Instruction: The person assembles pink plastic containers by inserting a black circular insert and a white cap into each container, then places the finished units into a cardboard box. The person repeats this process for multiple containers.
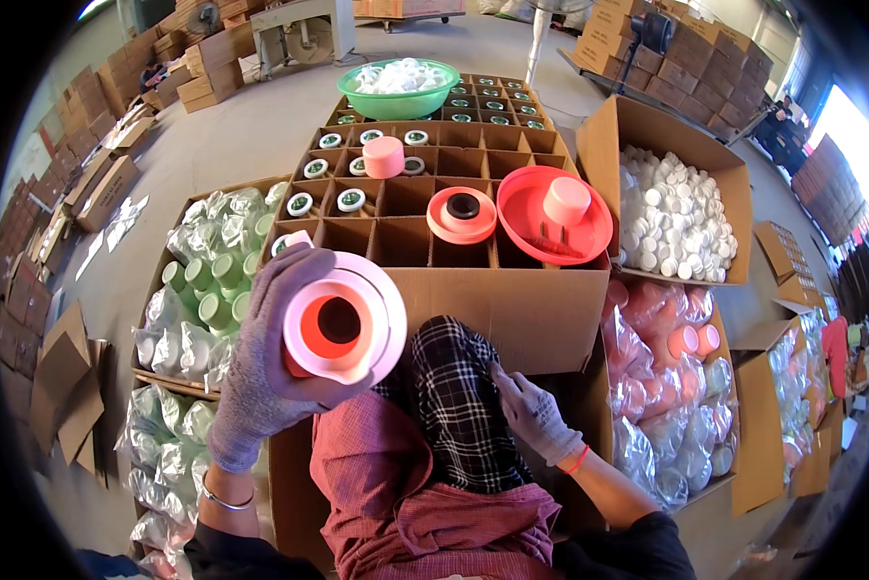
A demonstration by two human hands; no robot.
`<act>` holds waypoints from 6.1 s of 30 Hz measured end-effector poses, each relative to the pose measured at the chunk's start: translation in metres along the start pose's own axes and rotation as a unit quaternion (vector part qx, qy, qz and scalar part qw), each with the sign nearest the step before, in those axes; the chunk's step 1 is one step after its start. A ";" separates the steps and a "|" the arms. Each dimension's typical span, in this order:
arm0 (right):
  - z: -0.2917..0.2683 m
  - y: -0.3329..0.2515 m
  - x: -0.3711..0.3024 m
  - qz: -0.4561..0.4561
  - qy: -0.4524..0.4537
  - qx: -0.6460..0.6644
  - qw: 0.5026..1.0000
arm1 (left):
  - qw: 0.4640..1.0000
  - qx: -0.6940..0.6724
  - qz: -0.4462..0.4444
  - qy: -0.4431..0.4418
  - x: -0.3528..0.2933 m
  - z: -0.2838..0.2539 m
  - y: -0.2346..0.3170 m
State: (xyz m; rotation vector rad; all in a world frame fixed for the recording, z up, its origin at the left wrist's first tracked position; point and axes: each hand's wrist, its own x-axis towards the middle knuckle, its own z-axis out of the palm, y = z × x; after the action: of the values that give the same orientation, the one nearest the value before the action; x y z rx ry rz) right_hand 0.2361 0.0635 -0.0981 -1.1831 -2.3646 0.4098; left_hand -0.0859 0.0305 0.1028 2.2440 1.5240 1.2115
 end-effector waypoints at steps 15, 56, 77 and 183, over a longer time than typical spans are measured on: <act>0.000 -0.004 0.060 0.278 0.041 0.473 0.835 | 0.998 -0.050 -0.037 0.008 0.001 0.004 -0.004; -0.150 -0.103 0.049 -0.123 -0.069 -0.292 0.946 | 0.952 0.229 0.203 -0.003 0.009 0.094 0.043; -0.102 -0.117 0.061 0.312 -0.241 0.603 0.693 | 0.890 0.347 0.249 0.159 -0.010 0.107 -0.009; -0.074 0.083 0.283 -0.045 0.102 -0.304 0.946 | 0.925 -0.301 0.077 -0.218 -0.045 0.096 -0.094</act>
State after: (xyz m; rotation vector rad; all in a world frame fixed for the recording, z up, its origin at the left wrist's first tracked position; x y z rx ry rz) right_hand 0.1823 0.3448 0.0032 -1.2802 -2.4121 -0.4919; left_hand -0.0912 0.0639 -0.0354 2.0330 0.6982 0.9487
